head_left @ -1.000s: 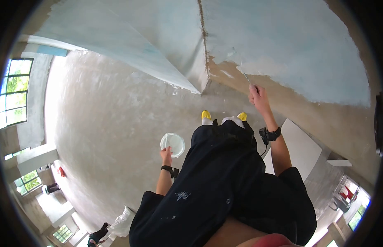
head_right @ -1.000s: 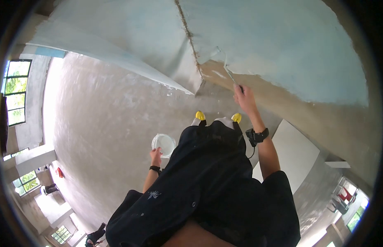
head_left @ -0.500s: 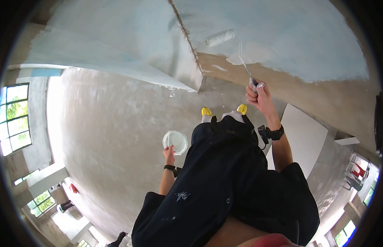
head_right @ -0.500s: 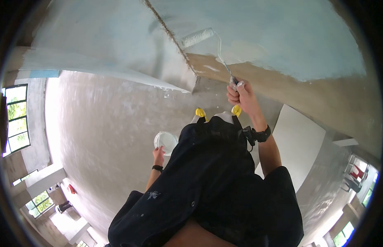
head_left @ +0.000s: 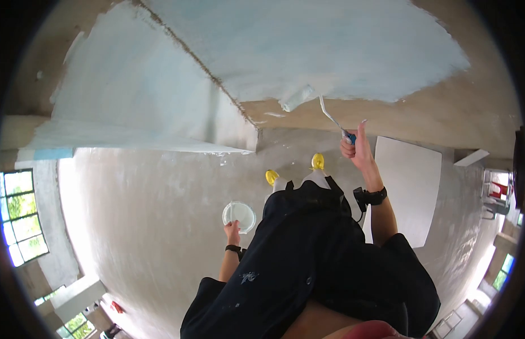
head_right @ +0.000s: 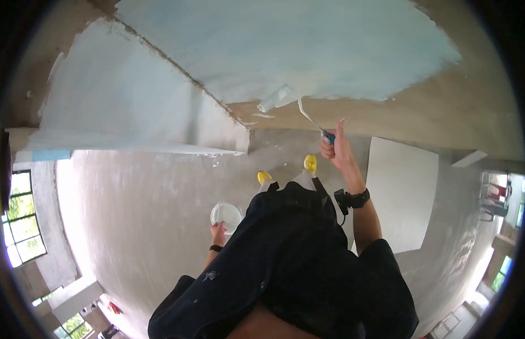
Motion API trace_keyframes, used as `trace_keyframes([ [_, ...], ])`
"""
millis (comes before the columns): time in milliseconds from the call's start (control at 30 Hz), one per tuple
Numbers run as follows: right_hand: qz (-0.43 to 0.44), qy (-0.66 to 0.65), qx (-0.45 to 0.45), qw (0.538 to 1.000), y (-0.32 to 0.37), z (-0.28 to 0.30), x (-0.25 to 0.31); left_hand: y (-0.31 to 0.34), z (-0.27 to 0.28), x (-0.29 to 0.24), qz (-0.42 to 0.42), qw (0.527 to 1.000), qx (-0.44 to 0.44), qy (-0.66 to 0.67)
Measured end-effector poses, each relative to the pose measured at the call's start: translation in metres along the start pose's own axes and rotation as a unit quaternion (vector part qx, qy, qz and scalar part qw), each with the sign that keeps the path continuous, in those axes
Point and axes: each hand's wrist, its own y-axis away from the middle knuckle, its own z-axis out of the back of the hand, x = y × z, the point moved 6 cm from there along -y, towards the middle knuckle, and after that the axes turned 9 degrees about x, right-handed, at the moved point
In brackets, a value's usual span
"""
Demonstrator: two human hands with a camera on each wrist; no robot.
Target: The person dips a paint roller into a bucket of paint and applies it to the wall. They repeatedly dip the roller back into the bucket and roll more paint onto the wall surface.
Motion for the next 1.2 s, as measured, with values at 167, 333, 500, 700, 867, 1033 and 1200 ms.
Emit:
trace_keyframes([
  [167,-0.018,0.039,-0.065,0.997,0.053,0.060,0.025,0.013,-0.014,-0.013,-0.007,0.999,-0.003,-0.049],
  [333,-0.049,0.084,-0.121,0.988,0.087,0.125,0.051,0.034,-0.035,-0.019,-0.022,0.999,-0.015,-0.034],
  [500,-0.104,0.110,-0.137,0.979,0.107,0.212,0.080,0.057,-0.065,-0.028,-0.065,0.998,-0.012,-0.014],
  [700,-0.164,0.126,-0.139,0.969,0.110,0.288,0.125,0.069,-0.099,-0.003,-0.057,0.998,-0.034,0.016],
  [867,-0.192,0.136,-0.115,0.965,0.084,0.326,0.153,0.085,-0.133,0.017,-0.048,0.998,-0.035,0.007],
  [1033,-0.189,0.115,-0.125,0.967,0.071,0.332,0.160,0.097,-0.161,0.053,-0.020,0.998,-0.046,0.022],
  [1200,-0.174,0.080,-0.122,0.974,0.063,0.346,0.158,0.115,-0.176,0.086,0.019,0.998,-0.052,0.034],
])
